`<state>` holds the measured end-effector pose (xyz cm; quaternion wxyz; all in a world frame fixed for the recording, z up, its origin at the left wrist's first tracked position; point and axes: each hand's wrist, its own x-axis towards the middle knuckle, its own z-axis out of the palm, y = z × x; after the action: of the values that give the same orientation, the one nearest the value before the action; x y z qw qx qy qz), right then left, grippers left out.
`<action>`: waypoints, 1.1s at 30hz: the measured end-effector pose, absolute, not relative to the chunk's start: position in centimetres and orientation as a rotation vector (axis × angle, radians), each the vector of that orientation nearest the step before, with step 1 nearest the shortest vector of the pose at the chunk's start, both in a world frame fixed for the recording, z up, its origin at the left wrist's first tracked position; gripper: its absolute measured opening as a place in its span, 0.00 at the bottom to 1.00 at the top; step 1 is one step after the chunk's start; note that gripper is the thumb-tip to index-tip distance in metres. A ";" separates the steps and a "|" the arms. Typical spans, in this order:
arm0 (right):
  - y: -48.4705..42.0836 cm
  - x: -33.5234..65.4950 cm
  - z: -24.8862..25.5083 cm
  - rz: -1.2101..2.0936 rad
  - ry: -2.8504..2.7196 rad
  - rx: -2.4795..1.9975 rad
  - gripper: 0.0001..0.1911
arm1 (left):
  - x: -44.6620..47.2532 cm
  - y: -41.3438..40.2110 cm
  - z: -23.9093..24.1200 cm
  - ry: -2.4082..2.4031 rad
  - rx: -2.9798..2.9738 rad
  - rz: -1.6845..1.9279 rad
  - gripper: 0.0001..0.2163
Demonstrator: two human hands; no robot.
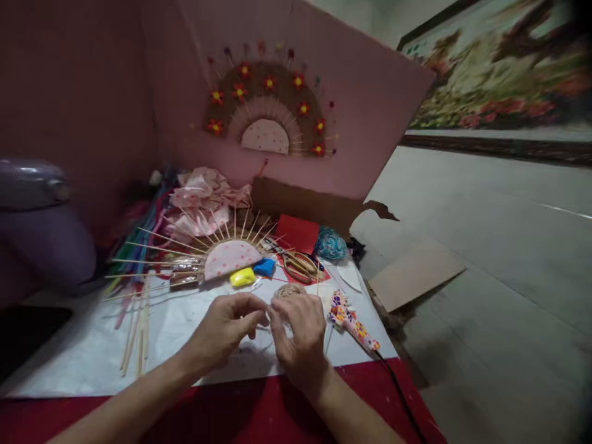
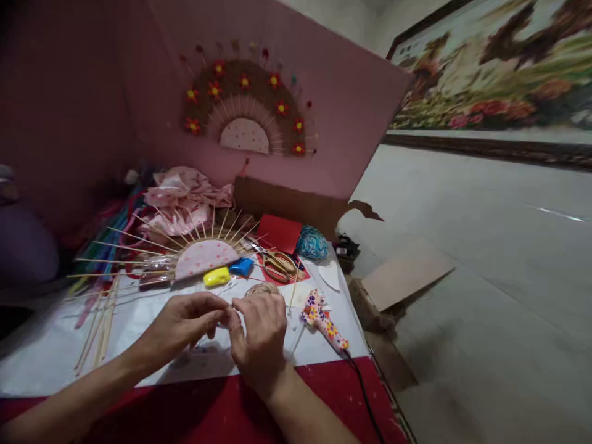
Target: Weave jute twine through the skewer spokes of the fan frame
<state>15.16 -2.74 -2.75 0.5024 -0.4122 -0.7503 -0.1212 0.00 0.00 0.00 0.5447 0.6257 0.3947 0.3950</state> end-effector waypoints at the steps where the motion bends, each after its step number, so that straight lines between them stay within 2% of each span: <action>1: -2.7 15.2 -2.8 -0.288 -1.814 -1.008 0.06 | -0.1 -0.2 -0.1 0.938 1.490 0.943 0.07; 11: -2.2 14.5 -2.9 -0.405 -1.852 -1.123 0.03 | 0.1 -0.4 -0.2 0.838 1.286 0.973 0.08; 14: -1.0 15.8 -3.0 -0.405 -1.805 -1.167 0.05 | -0.1 -0.4 -0.1 0.838 1.223 0.967 0.09; 16: -0.1 17.3 -2.9 -0.401 -1.569 -1.303 0.10 | -0.2 -0.4 -0.1 0.846 1.192 0.965 0.08; 18: 0.3 18.4 -2.6 -0.322 -1.408 -1.381 0.08 | -0.3 -0.2 -0.1 0.844 1.159 1.004 0.08; 23: -1.6 16.4 -2.2 -0.155 -1.631 -1.090 0.08 | 0.1 -0.1 -0.5 0.872 1.161 1.101 0.08; 25: -2.5 15.1 -2.4 -0.089 -1.704 -1.028 0.02 | 0.2 -0.1 -1.0 0.902 1.227 1.127 0.06; 30: -2.5 14.3 -2.7 0.028 -1.748 -1.008 0.07 | 0.0 -0.2 -2.0 0.890 1.489 1.220 0.05; 33: -2.3 14.6 -2.6 0.043 -1.758 -0.970 0.07 | -0.1 -0.3 -1.6 0.885 1.521 1.151 0.06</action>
<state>14.65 -2.33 -2.61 0.5368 -0.4077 -0.7384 0.0179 -0.14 -0.31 -1.62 0.4962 0.6281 0.3652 0.4753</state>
